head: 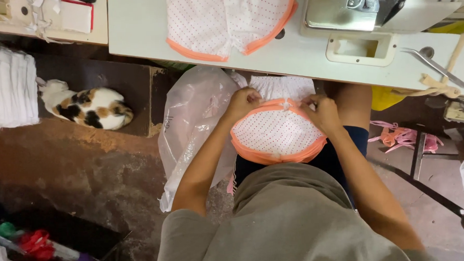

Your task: Sewing together pieces of fabric to assemble baby shorts using an overlock machine and trimming excess threads.

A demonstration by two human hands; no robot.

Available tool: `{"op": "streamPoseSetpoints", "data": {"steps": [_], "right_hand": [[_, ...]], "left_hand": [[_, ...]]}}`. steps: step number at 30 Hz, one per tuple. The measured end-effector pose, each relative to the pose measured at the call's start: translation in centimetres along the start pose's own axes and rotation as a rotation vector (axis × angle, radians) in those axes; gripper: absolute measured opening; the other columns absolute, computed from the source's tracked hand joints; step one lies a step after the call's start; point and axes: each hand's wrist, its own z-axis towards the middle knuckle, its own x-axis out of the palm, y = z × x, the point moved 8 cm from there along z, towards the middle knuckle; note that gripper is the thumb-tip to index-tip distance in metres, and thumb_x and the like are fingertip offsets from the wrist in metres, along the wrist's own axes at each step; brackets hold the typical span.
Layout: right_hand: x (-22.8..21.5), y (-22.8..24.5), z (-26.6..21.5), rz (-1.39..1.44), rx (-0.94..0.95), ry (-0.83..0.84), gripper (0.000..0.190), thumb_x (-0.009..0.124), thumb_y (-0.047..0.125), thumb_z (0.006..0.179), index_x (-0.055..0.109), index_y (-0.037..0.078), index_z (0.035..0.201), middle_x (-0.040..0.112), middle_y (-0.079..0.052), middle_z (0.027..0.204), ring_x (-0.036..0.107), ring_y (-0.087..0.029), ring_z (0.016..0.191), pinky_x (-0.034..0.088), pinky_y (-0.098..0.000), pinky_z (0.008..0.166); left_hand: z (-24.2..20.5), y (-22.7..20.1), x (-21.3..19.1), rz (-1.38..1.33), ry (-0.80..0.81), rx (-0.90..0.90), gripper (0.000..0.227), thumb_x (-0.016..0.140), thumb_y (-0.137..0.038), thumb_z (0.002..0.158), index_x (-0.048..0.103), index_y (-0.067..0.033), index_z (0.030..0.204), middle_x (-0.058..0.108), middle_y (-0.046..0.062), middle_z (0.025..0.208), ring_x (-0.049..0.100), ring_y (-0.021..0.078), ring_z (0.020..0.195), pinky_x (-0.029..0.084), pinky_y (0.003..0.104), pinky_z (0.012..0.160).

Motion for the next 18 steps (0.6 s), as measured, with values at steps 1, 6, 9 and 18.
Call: {"op": "streamPoseSetpoints", "data": {"steps": [1,6,9,18], "right_hand": [[-0.2,0.8,-0.5,0.001,0.006,0.0,0.015,0.073,0.029,0.088,0.079,0.021,0.099,0.075,-0.005,0.093,0.073,-0.033,0.09,0.06,-0.0488,0.078],[0.1,3.9,-2.3,-0.232,-0.247,-0.114,0.01,0.084,0.015,0.08,0.079,0.018,0.089,0.07,0.003,0.098,0.071,-0.032,0.084,0.064,-0.0464,0.071],[-0.6,2.8,-6.2,-0.333,-0.352,-0.304,0.009,0.084,0.022,0.084,0.076,0.024,0.087,0.067,0.008,0.108,0.065,-0.027,0.108,0.059,-0.0348,0.083],[-0.7,5.0,-4.1,-0.153,-0.243,0.026,0.025,0.072,0.03,0.093,0.072,0.006,0.101,0.064,-0.014,0.087,0.068,-0.041,0.08,0.054,-0.0519,0.069]], "left_hand": [[-0.4,-1.3,0.4,0.0,0.006,-0.001,0.022,0.084,-0.021,0.08,0.079,-0.0143,0.101,0.073,0.009,0.088,0.072,0.0226,0.08,0.059,0.036,0.072],[-0.6,-2.6,2.4,0.156,0.116,0.069,0.008,0.069,-0.012,0.092,0.077,-0.0098,0.094,0.072,0.01,0.082,0.072,0.0269,0.078,0.058,0.039,0.072],[-0.2,-2.5,2.7,0.143,0.159,0.051,0.01,0.067,-0.013,0.094,0.075,-0.0092,0.096,0.072,0.011,0.084,0.071,0.0279,0.082,0.057,0.04,0.076],[-1.7,-5.5,2.6,0.015,0.247,0.084,0.017,0.083,-0.015,0.084,0.074,-0.0064,0.096,0.071,0.014,0.089,0.07,0.0291,0.089,0.056,0.04,0.083]]}}
